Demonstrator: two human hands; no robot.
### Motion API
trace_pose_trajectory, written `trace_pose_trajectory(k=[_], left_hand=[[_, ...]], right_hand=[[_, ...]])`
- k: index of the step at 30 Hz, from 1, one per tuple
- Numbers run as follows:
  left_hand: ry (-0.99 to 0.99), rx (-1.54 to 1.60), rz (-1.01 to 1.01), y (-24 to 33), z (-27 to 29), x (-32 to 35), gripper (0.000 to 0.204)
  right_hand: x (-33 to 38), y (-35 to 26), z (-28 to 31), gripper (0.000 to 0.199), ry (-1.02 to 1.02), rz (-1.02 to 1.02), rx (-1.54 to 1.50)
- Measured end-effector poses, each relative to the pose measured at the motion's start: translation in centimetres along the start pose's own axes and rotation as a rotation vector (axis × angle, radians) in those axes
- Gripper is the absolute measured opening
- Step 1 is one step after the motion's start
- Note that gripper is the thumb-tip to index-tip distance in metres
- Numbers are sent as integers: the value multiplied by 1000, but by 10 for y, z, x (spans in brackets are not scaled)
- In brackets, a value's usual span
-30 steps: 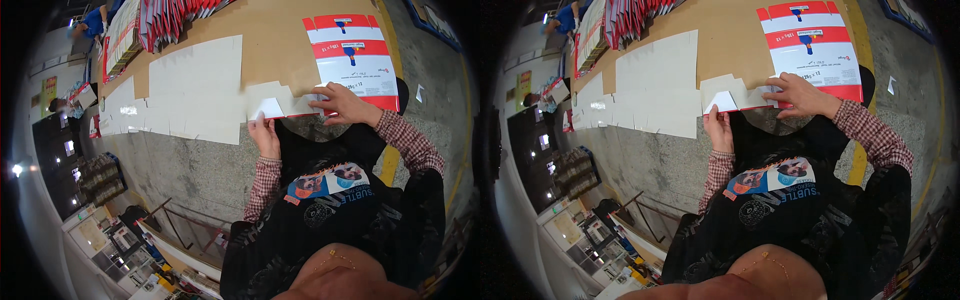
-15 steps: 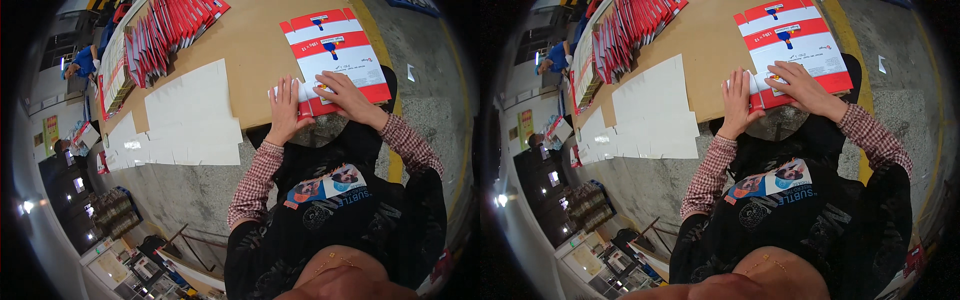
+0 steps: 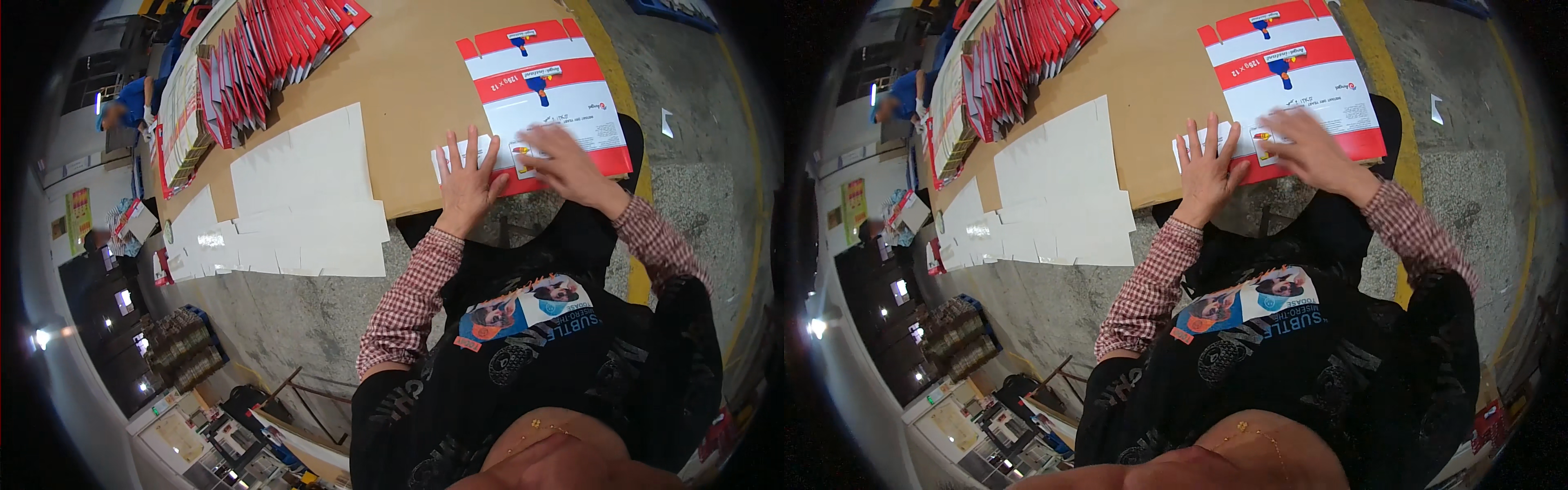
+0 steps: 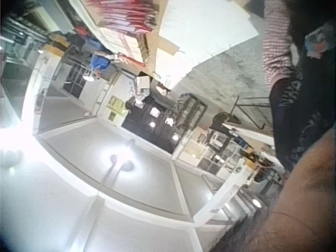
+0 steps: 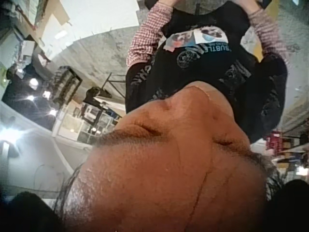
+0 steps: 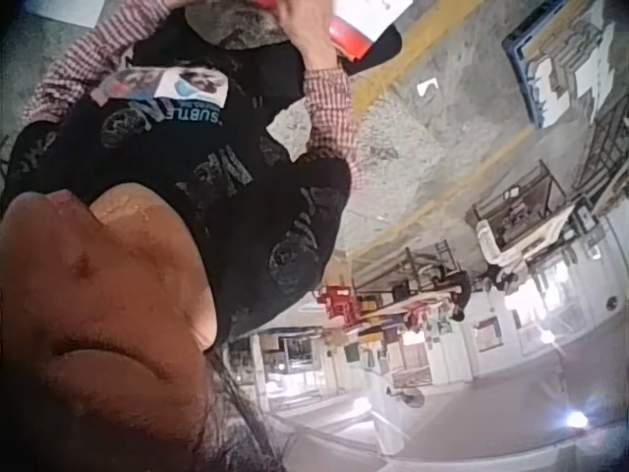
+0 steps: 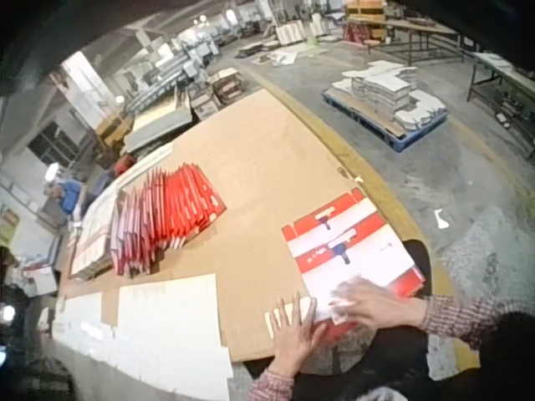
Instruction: The person folds flat white cardboard sheets into small rectangular boxes on a large table. They repeatedly pick up a sheet, fold the sides, and place the finished box onto a growing stack. The task is performed by hand without tools.
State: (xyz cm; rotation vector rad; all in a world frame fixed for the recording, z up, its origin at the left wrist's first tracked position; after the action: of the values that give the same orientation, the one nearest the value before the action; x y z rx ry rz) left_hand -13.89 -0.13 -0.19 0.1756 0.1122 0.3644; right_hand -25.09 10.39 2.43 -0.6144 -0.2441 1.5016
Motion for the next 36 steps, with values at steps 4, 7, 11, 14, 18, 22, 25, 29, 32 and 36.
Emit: trace_pose_trajectory(k=[4,7,11,14,18,22,25,29,32,36], left_hand=[[58,13,67,-7,3,-3,55],[132,7,157,-6,-2,0,51],[124,152,245,20,-6,-11,54],[247,373,280,20,-13,-13,63],[321,663,263,21,4,-8,64],[407,860,217,19,62,13,61],[487,707,298,-43,98,56,57],[263,207,596,-147,106,152,64],[87,2,797,-165,104,214,71],[187,-69,645,-178,84,189,79]], right_hand=[[105,109,70,53,635,-583,-414],[150,124,36,44,1072,-833,-1560],[75,65,-1,53,1038,-675,-1687],[20,18,-11,64,779,-663,-1276],[-19,24,-48,62,577,-515,-1242],[-25,93,-31,54,347,-536,-1273],[-61,185,41,47,-66,-547,-835],[-197,287,87,46,-107,-489,-508],[-340,336,77,47,205,-434,-119],[-512,319,98,39,498,-312,-261]])
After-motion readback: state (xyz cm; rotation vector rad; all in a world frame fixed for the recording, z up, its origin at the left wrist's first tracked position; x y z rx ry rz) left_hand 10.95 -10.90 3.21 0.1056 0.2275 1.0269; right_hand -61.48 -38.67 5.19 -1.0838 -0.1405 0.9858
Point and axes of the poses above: each hand's wrist, its own x-axis away from the middle knuckle, its own z-axis out of the back of the hand, y = z × x, the point moved 10 cm from there along -x, towards the middle knuckle, and after that the axes turned 5 degrees about -x, right-handed, at the moved point
